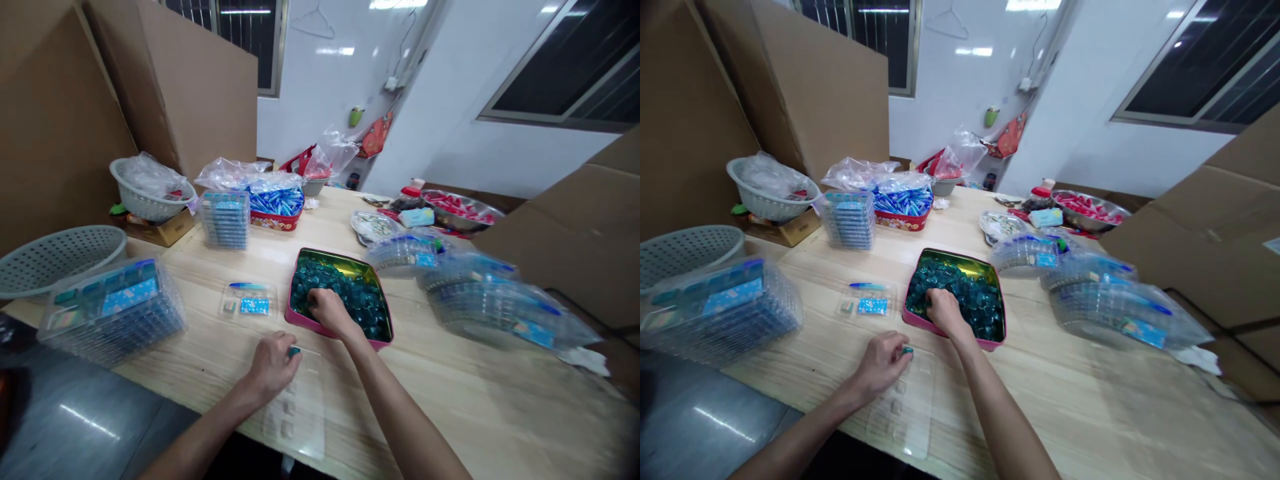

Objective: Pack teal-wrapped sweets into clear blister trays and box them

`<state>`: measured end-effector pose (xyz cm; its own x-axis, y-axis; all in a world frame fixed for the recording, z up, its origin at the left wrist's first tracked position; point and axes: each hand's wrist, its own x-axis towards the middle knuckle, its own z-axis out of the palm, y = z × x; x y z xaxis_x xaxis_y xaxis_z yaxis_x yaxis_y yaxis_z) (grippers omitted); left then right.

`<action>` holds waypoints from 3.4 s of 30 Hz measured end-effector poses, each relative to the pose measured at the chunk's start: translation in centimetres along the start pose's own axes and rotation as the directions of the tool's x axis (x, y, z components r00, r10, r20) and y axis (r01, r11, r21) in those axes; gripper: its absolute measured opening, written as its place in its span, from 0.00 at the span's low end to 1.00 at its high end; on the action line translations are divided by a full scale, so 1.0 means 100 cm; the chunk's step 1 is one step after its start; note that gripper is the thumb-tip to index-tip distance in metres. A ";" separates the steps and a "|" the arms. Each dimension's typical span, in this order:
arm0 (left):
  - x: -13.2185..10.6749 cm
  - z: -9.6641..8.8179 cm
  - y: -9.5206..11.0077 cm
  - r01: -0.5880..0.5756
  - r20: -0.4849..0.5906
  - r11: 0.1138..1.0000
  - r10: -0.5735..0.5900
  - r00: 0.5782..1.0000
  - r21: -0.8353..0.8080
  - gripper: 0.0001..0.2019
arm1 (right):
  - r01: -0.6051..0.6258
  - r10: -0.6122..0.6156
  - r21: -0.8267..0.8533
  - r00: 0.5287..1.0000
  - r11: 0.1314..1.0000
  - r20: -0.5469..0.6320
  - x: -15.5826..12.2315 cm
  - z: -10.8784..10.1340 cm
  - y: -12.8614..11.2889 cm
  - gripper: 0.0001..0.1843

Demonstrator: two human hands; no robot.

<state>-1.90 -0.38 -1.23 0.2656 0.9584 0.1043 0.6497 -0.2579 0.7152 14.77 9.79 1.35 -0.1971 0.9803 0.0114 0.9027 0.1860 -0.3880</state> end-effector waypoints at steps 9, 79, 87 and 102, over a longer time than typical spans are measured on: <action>0.014 -0.020 0.009 0.080 -0.023 0.659 -0.146 0.989 -0.748 0.10 | -0.133 -0.044 0.937 0.987 0.324 0.156 -0.070 -0.003 -0.012 0.14; -0.008 0.000 -0.005 0.010 0.208 0.996 -0.029 0.978 0.089 0.06 | 0.086 0.004 0.420 0.978 0.904 -0.209 -0.066 0.012 0.003 0.09; -0.007 -0.001 -0.011 0.017 0.160 0.999 -0.010 0.987 -0.040 0.12 | -0.023 0.024 -0.151 1.000 0.988 0.002 0.004 -0.001 0.010 0.18; 0.002 -0.012 0.019 0.227 0.139 0.388 -0.243 0.960 -0.893 0.10 | 0.157 -0.163 0.753 0.984 0.639 -0.067 -0.099 -0.001 -0.022 0.07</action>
<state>-1.44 -0.53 1.00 0.1962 0.9659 -0.1692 -0.3241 0.2267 0.9185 14.77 -0.27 2.21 -0.3151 0.9392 0.1366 0.2573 0.2230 -0.9402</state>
